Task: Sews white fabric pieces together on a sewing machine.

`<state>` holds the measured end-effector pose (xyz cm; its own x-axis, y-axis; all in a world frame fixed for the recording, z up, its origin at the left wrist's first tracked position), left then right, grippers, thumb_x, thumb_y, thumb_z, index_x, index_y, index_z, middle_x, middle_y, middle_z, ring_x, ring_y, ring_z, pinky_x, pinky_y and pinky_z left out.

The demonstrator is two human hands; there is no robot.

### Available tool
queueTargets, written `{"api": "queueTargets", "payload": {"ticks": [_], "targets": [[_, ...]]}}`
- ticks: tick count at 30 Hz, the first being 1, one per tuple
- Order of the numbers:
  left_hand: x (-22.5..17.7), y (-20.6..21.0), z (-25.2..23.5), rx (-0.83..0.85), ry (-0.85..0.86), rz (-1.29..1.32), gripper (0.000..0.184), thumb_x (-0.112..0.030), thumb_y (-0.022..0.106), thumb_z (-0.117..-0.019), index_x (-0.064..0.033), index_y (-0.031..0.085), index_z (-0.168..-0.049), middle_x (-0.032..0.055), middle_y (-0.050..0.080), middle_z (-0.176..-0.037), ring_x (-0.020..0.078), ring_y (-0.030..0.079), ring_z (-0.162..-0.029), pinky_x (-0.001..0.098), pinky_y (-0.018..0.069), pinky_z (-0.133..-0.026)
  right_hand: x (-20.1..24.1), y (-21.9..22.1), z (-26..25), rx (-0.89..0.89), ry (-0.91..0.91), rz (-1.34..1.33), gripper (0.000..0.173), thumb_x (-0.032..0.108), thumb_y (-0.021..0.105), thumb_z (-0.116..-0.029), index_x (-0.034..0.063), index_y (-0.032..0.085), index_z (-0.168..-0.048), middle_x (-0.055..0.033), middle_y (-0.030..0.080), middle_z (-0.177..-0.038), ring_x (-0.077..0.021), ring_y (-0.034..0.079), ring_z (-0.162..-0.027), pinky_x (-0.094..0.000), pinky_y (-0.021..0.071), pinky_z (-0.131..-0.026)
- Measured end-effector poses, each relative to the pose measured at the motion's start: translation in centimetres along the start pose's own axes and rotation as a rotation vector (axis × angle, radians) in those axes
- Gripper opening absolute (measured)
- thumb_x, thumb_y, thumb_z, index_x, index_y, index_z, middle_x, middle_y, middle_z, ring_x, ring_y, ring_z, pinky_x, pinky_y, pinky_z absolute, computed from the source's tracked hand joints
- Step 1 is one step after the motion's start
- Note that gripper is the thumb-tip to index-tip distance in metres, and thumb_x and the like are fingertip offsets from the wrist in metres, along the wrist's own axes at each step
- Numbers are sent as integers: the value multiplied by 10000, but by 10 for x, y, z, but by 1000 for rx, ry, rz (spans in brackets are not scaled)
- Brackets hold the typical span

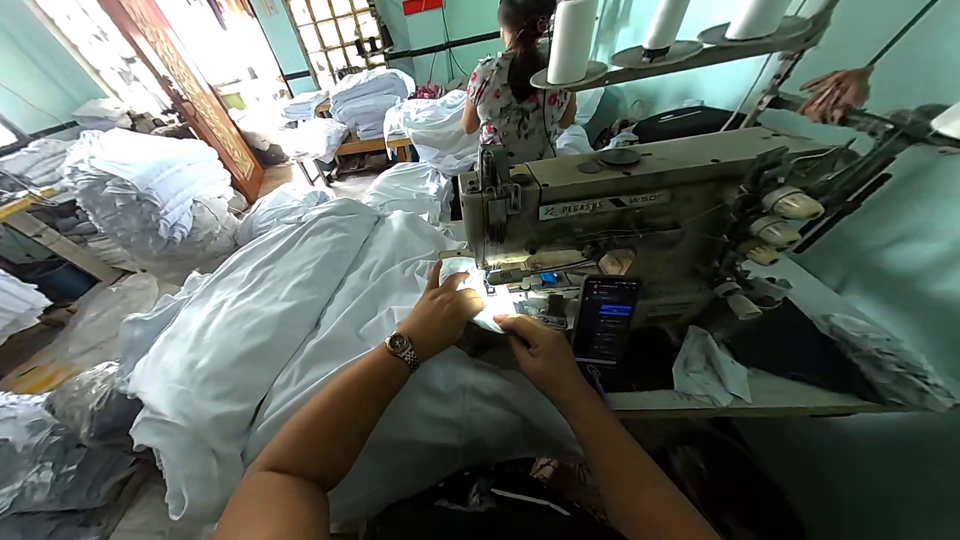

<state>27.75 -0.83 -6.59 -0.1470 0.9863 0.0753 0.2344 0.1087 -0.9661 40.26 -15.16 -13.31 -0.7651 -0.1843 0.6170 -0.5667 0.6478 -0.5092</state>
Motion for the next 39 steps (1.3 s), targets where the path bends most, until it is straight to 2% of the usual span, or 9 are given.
{"api": "queueTargets", "payload": {"ticks": [5, 8, 11, 13, 19, 29, 31, 35, 39], "targets": [[12, 5, -11, -2, -30, -45, 202, -59, 617, -958, -167, 762, -1049, 2, 738, -1131, 317, 509, -1383, 739, 185, -1176, 0, 3, -13, 37, 15, 128, 220, 137, 567, -1017, 82, 765, -1095, -89, 759, -1100, -223, 744, -966, -427, 607, -851], [13, 7, -15, -24, -43, -62, 176, -55, 624, -956, -144, 763, -1017, 26, 735, -1130, 343, 511, -1378, 758, 163, -1170, 5, -4, -7, 30, -36, 82, 259, 192, 527, -1055, 112, 763, -1123, -61, 759, -1087, -160, 734, -975, -344, 601, -870], [14, 9, -15, -29, -69, -51, 187, -65, 601, -977, -142, 761, -1038, 28, 732, -1147, 325, 535, -1358, 755, 194, -1163, 8, -8, 15, -32, -59, -27, 303, 231, 488, -1084, 127, 730, -1233, -60, 744, -1049, -117, 710, -845, -284, 603, -748], [15, 11, -14, -40, -80, -25, 188, -64, 596, -981, -145, 758, -1029, 24, 732, -1147, 311, 552, -1341, 754, 213, -1155, -1, -1, 32, -45, -15, -73, 321, 229, 470, -1083, 109, 712, -1256, -48, 748, -998, -102, 706, -811, -289, 604, -748], [19, 10, -16, -30, -70, -15, 231, -40, 589, -976, -156, 769, -1063, 8, 730, -1193, 309, 536, -1363, 745, 187, -1174, -22, 35, 63, 15, 5, 65, 275, 232, 549, -1018, 110, 755, -1154, -40, 748, -937, -146, 718, -811, -330, 605, -737], [20, 12, -17, -37, -74, -29, 240, -40, 582, -981, -159, 766, -1080, -1, 723, -1219, 300, 536, -1363, 733, 181, -1181, -24, 37, 61, 18, 6, 80, 264, 224, 551, -1001, 115, 769, -1103, -38, 748, -932, -141, 717, -816, -325, 602, -735], [20, 12, -17, -31, -85, -12, 233, -41, 588, -979, -156, 763, -1081, 2, 720, -1223, 293, 544, -1355, 720, 211, -1179, -24, 38, 61, 15, 6, 79, 262, 223, 553, -995, 114, 770, -1093, -36, 745, -928, -139, 715, -810, -324, 602, -731], [19, 13, -17, -12, -82, -13, 236, -38, 575, -987, -145, 758, -1089, 14, 709, -1240, 284, 573, -1315, 639, 357, -1143, -25, 38, 60, 6, 6, 79, 255, 214, 558, -988, 107, 771, -1080, -37, 745, -923, -132, 715, -806, -311, 601, -735], [19, 15, -16, -44, -61, -18, 238, -47, 571, -989, -154, 764, -1078, 20, 713, -1223, 285, 589, -1286, 598, 397, -1126, -27, 38, 61, 4, 14, 74, 259, 236, 553, -999, 120, 768, -1083, -29, 739, -911, -121, 705, -791, -305, 596, -718]]}}
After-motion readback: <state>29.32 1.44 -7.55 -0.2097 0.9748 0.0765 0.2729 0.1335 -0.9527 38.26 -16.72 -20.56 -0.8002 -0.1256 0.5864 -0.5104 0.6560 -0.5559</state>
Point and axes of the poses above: each hand's wrist, its own z-axis away from the middle knuckle, its own y-axis out of the palm, x = y × z, the point moved 3 cm from there along -z, towards the middle knuckle
